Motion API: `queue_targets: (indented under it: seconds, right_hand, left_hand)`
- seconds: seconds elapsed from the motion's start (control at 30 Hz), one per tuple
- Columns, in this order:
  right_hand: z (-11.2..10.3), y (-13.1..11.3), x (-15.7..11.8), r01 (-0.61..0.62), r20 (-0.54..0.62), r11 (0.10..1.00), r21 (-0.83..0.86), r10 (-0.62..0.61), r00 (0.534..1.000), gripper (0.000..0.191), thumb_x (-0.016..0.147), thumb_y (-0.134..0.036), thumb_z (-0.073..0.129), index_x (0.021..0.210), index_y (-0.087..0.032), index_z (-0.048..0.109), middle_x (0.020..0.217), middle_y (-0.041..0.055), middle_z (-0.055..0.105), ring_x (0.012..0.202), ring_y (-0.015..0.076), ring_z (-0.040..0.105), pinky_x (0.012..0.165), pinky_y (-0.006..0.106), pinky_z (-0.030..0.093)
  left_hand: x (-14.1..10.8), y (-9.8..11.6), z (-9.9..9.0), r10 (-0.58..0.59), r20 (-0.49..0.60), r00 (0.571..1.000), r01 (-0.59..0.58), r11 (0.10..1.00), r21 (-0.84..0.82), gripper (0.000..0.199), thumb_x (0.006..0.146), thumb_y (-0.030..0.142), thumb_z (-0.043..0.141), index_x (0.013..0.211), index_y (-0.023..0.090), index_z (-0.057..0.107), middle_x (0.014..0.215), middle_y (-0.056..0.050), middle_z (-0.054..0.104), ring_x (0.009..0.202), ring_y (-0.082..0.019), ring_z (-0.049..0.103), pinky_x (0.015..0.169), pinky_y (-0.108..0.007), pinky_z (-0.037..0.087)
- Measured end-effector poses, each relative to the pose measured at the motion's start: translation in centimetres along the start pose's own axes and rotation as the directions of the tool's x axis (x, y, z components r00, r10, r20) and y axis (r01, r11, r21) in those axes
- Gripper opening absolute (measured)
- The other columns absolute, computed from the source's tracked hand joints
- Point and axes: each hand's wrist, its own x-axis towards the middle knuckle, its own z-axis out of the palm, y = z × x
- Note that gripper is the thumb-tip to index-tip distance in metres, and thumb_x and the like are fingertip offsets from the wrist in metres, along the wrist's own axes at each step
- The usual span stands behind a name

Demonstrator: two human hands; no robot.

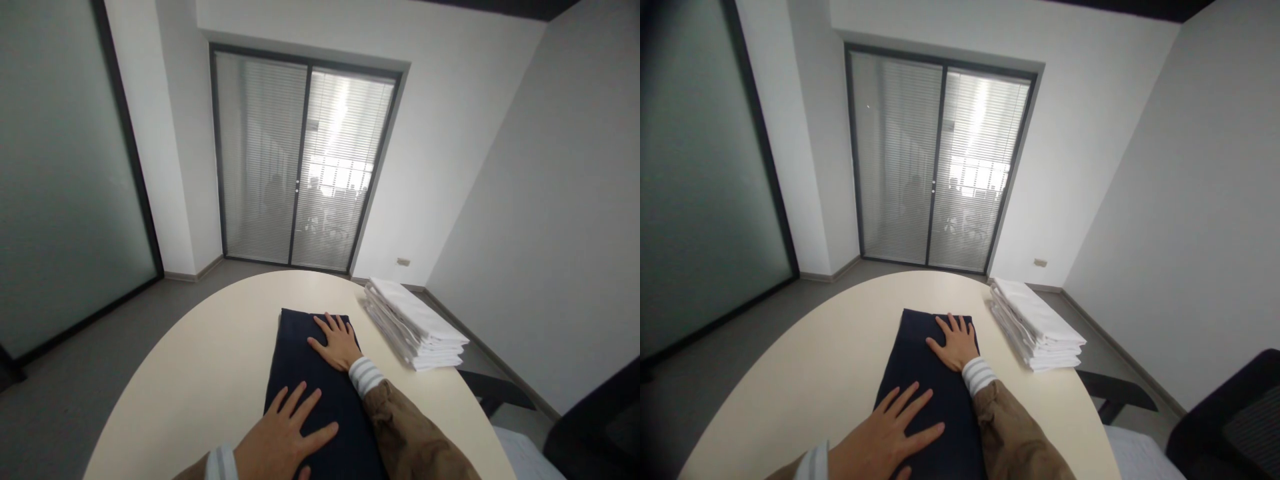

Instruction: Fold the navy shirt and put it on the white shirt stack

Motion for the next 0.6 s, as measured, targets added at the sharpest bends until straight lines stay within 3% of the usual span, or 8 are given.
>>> queue_targets:
  seconds: [0.13, 0.23, 0.3, 0.33, 0.4, 0.43, 0.5, 0.6]
  right_hand:
    - [0.5, 0.5, 0.3, -0.001, 0.016, 1.0, 0.013, 0.0, 1.0, 0.077, 0.09, -0.077, 0.036, 0.155, -0.036, 0.031, 0.165, 0.0063, 0.025, 0.151, 0.036, 0.017, 0.118, 0.058, 0.014]
    - [0.8, 0.8, 0.2, 0.019, -0.008, 1.0, 0.005, -0.018, 1.0, 0.076, 0.091, -0.075, 0.036, 0.155, -0.034, 0.031, 0.165, 0.0066, 0.025, 0.151, 0.0355, 0.017, 0.118, 0.057, 0.014]
    - [0.9, 0.8, 0.0, 0.021, -0.019, 1.0, 0.003, -0.021, 1.0, 0.075, 0.091, -0.073, 0.038, 0.155, -0.034, 0.031, 0.165, 0.0061, 0.024, 0.151, 0.0356, 0.017, 0.118, 0.057, 0.013]
    - [0.9, 0.8, 0.0, 0.017, -0.023, 1.0, 0.004, -0.017, 1.0, 0.075, 0.091, -0.073, 0.039, 0.155, -0.035, 0.031, 0.165, 0.0055, 0.023, 0.151, 0.0355, 0.017, 0.119, 0.057, 0.012]
    - [1.0, 0.9, -0.1, 0.009, -0.033, 1.0, 0.009, -0.009, 0.999, 0.073, 0.091, -0.071, 0.041, 0.155, -0.036, 0.031, 0.165, 0.0042, 0.022, 0.151, 0.0349, 0.016, 0.119, 0.055, 0.011]
    - [1.0, 0.9, -0.1, 0.005, -0.037, 1.0, 0.012, -0.005, 0.999, 0.073, 0.091, -0.07, 0.042, 0.155, -0.036, 0.031, 0.165, 0.0037, 0.023, 0.152, 0.0344, 0.016, 0.119, 0.055, 0.01]
    - [1.1, 1.0, -0.1, 0.004, -0.043, 1.0, 0.019, -0.003, 0.999, 0.071, 0.091, -0.067, 0.043, 0.155, -0.036, 0.032, 0.165, 0.0029, 0.023, 0.152, 0.0333, 0.016, 0.12, 0.053, 0.01]
    - [1.1, 1.3, 0.0, 0.0, -0.047, 0.999, 0.039, 0.002, 0.999, 0.065, 0.094, -0.061, 0.041, 0.154, -0.035, 0.035, 0.164, 0.0016, 0.027, 0.152, 0.0302, 0.018, 0.121, 0.05, 0.011]
  left_hand:
    - [0.0, -0.2, 0.1, 0.016, -0.013, 1.0, -0.016, 1.0, -0.001, 0.088, 0.076, 0.022, 0.077, 0.152, 0.041, 0.036, 0.16, -0.017, 0.029, 0.142, -0.05, 0.029, 0.104, -0.075, 0.034]
    - [0.2, -0.8, 0.0, -0.013, -0.198, 0.98, -0.008, 0.995, -0.103, 0.059, 0.085, 0.034, 0.069, 0.142, 0.035, 0.053, 0.149, -0.012, 0.051, 0.135, -0.041, 0.047, 0.107, -0.065, 0.041]
    - [1.3, -1.9, -0.3, -0.116, -0.399, 0.909, 0.047, 0.983, -0.179, 0.038, 0.095, 0.033, 0.054, 0.132, 0.029, 0.062, 0.138, -0.009, 0.061, 0.129, -0.031, 0.055, 0.111, -0.054, 0.042]
    - [2.2, -2.7, -0.6, -0.175, -0.484, 0.857, 0.084, 0.975, -0.204, 0.036, 0.098, 0.031, 0.047, 0.13, 0.026, 0.063, 0.138, -0.01, 0.062, 0.128, -0.027, 0.056, 0.112, -0.05, 0.042]
    - [4.7, -5.0, -1.1, -0.229, -0.564, 0.794, 0.143, 0.971, -0.193, 0.042, 0.098, 0.033, 0.047, 0.137, 0.022, 0.058, 0.148, -0.012, 0.051, 0.138, -0.029, 0.046, 0.116, -0.05, 0.036]
    - [6.0, -6.3, -1.2, -0.248, -0.589, 0.769, 0.176, 0.968, -0.178, 0.046, 0.097, 0.035, 0.049, 0.14, 0.02, 0.056, 0.154, -0.014, 0.044, 0.143, -0.031, 0.039, 0.118, -0.051, 0.033]
    - [8.4, -8.9, -1.3, -0.242, -0.594, 0.767, 0.207, 0.97, -0.129, 0.052, 0.097, 0.035, 0.048, 0.147, 0.02, 0.047, 0.161, -0.013, 0.031, 0.149, -0.031, 0.026, 0.119, -0.051, 0.029]
    - [10.7, -11.6, -0.4, -0.368, -0.484, 0.794, 0.35, 0.927, -0.13, 0.054, 0.098, 0.04, 0.045, 0.149, 0.021, 0.046, 0.16, -0.015, 0.033, 0.149, -0.034, 0.027, 0.117, -0.056, 0.028]
